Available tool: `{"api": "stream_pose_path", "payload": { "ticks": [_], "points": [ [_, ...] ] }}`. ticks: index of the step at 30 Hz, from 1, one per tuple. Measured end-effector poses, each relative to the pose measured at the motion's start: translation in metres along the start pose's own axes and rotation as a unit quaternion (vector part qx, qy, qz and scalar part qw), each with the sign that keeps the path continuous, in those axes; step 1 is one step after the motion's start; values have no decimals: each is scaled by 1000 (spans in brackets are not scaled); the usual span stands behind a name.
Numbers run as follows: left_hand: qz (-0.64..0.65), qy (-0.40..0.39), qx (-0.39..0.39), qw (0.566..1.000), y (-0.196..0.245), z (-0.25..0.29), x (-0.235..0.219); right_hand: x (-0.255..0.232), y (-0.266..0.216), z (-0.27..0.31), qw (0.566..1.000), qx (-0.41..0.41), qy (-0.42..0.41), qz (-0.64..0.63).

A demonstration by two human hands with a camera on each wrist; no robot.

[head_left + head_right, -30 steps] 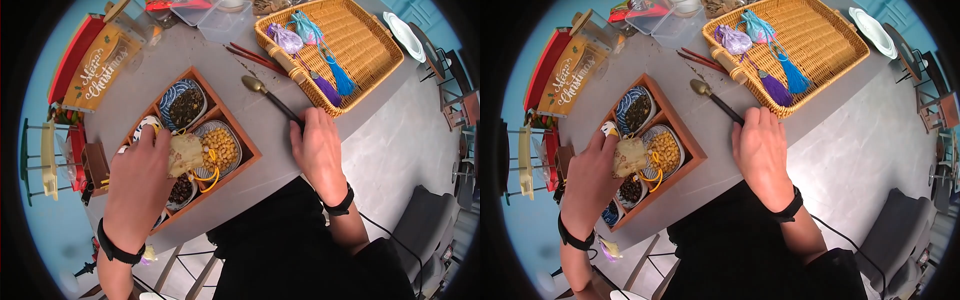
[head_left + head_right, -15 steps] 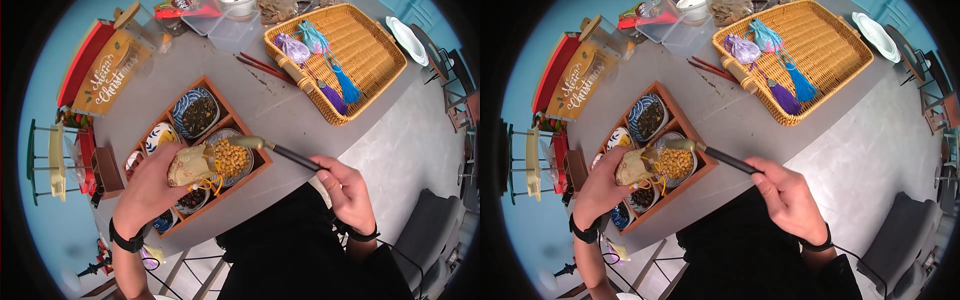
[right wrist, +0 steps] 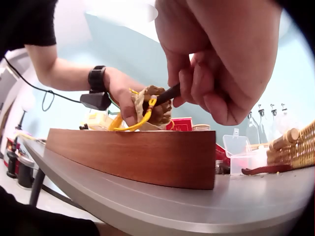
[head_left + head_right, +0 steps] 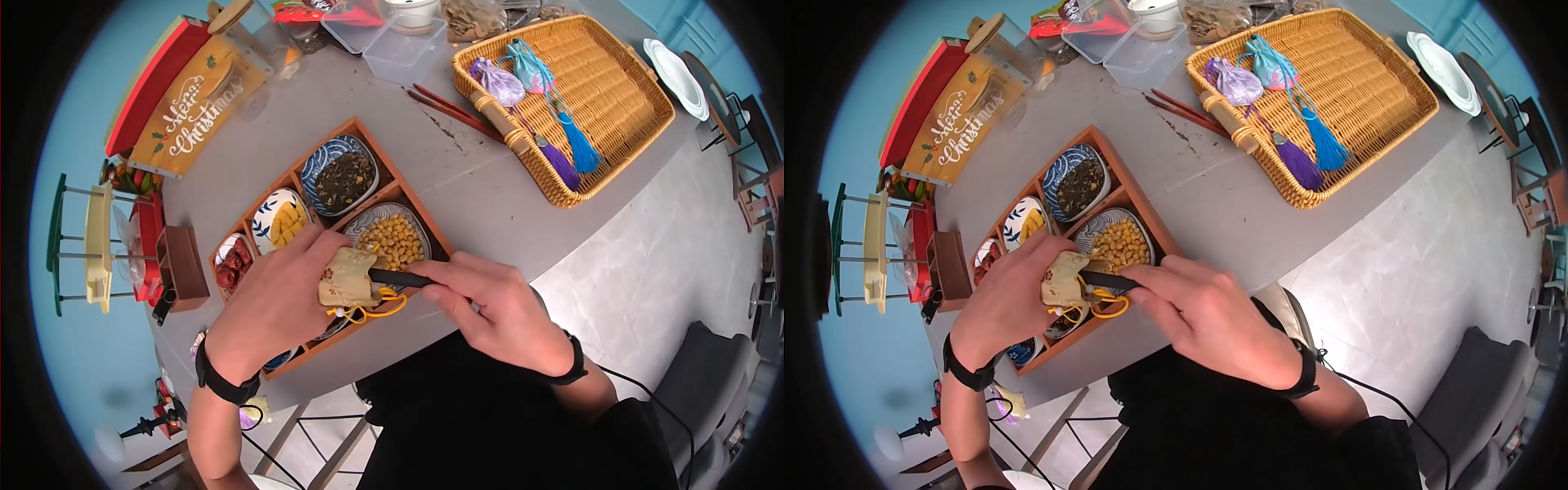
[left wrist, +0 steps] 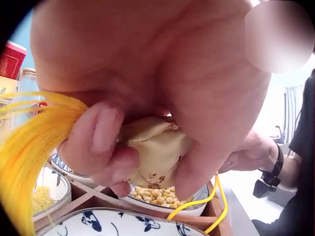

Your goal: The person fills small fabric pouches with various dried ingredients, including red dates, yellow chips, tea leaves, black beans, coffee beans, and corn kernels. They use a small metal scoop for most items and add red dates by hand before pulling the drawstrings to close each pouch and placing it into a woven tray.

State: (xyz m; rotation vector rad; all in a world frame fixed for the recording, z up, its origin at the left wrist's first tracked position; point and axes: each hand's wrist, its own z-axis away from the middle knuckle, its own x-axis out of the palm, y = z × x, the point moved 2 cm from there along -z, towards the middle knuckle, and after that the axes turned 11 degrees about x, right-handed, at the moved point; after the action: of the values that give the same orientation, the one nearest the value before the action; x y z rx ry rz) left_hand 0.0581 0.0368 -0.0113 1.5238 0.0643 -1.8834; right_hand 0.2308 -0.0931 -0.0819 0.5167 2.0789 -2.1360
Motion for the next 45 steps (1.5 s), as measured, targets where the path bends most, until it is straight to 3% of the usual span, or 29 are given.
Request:
{"api": "stream_pose_path", "payload": {
  "ticks": [3, 5, 9, 13, 15, 17, 20, 21, 23, 26, 30, 33, 39, 42, 45],
  "points": [
    [-34, -10, -33, 999, -3, 5, -1, -14, 9, 3, 998, 14, 36, 44],
    [-78, 22, 5, 997, -3, 8, -3, -20, 6, 3, 998, 48, 26, 27],
    [-72, 45, 9, 996, -1, -2, 4, -7, -3, -2, 999, 25, 9, -30],
    [-80, 23, -10, 996, 0, -1, 0, -12, 4, -3, 996, -65, 39, 52],
    [-67, 16, -21, 997, -1, 2, 1, -22, 9, 2, 998, 15, 31, 61],
    [-31, 37, -12, 999, -1, 1, 2, -17, 4, 3, 999, 43, 14, 21],
    [-40, 19, -17, 999, 1, -2, 6, -6, 0, 1, 996, -60, 26, 67],
    [-41, 20, -15, 999, 1, -1, 4, -9, 1, 2, 996, -61, 28, 67],
    [-52, -8, -57, 997, 0, 4, 2, -19, 6, 4, 977, -72, 82, 185],
    [-38, -11, -58, 998, 1, 3, -1, -12, -3, 7, 978, -131, 92, 134],
    [-62, -41, -84, 994, 8, -1, -5, -11, -1, 2, 972, -107, 89, 189],
    [-84, -4, -91, 992, 4, 4, -5, -24, 5, 8, 977, -64, 67, 194],
    [-91, -27, -104, 990, 8, -1, -4, -11, 1, 1, 974, -135, 104, 147],
    [-110, -11, -115, 987, -2, 6, -3, -24, 11, 7, 976, -50, 97, 188],
    [-149, 1, -59, 987, 1, 1, 0, -14, -3, 6, 984, -95, 96, 112]
  ]
}}
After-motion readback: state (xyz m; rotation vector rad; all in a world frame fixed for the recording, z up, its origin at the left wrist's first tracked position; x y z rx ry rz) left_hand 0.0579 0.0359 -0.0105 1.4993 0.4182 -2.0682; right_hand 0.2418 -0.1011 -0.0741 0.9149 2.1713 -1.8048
